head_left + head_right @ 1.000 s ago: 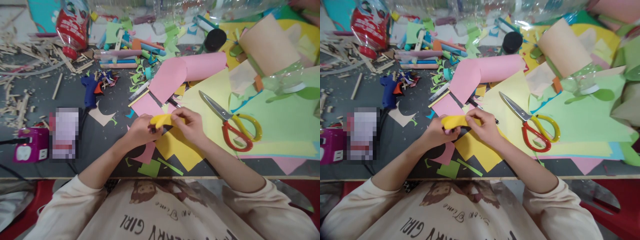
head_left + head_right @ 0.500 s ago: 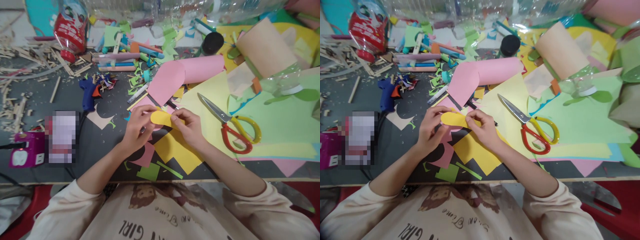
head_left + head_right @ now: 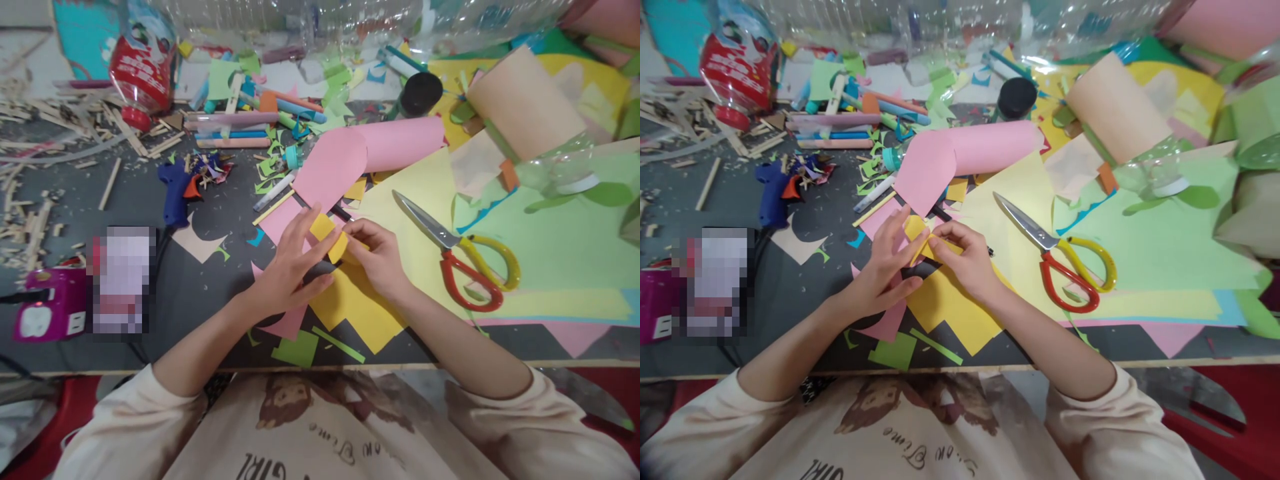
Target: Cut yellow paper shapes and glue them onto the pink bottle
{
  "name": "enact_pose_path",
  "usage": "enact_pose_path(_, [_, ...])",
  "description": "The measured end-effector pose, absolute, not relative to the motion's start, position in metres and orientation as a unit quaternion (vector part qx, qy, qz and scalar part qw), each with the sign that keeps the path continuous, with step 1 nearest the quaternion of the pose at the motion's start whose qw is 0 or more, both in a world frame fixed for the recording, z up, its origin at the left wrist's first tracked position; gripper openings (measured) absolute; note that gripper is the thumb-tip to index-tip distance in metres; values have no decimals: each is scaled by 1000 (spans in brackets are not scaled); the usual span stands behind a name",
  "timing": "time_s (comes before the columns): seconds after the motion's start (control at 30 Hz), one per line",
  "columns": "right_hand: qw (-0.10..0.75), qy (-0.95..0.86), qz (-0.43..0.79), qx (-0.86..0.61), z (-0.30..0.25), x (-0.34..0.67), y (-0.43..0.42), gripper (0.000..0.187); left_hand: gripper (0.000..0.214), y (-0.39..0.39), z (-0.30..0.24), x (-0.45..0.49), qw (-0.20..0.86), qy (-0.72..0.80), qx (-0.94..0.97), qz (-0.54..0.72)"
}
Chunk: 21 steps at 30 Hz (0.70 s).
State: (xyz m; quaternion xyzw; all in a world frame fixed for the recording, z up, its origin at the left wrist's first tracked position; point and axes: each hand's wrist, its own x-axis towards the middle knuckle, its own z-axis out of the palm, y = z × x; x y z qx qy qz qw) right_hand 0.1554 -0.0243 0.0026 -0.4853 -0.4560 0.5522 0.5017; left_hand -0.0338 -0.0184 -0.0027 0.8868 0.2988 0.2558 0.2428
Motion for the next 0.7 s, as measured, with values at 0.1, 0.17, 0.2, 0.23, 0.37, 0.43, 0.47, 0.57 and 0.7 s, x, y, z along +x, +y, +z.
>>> enact_pose_path(0.1, [503,-450,562,-478,3,156,-24,17,69,-17,-3,-34,241,288,891,254])
enact_pose_path(0.17, [499,-447,571,-475,2,157,-24,18,69,-16,-5,-34,239,282,892,259])
enact_pose_path(0.2, [499,-445,574,-474,2,157,-23,19,69,-16,-6,-34,239,281,892,262])
enact_pose_path(0.23, [499,-443,575,-473,1,157,-23,20,69,-16,-7,-34,239,281,891,264])
enact_pose_path(0.37, [505,-435,580,-468,-1,157,-24,24,73,-18,-7,-34,247,292,892,240])
enact_pose_path(0.43, [507,-431,584,-466,-1,157,-25,23,75,-19,-6,-34,254,301,893,220])
enact_pose_path(0.47, [507,-428,587,-464,-1,157,-25,23,76,-19,-6,-35,257,304,892,213])
enact_pose_path(0.57, [507,-419,600,-456,-2,157,-26,22,77,-20,-6,-35,261,309,892,204])
enact_pose_path(0.7, [504,-415,609,-451,-3,158,-25,25,77,-20,-7,-36,257,311,892,202])
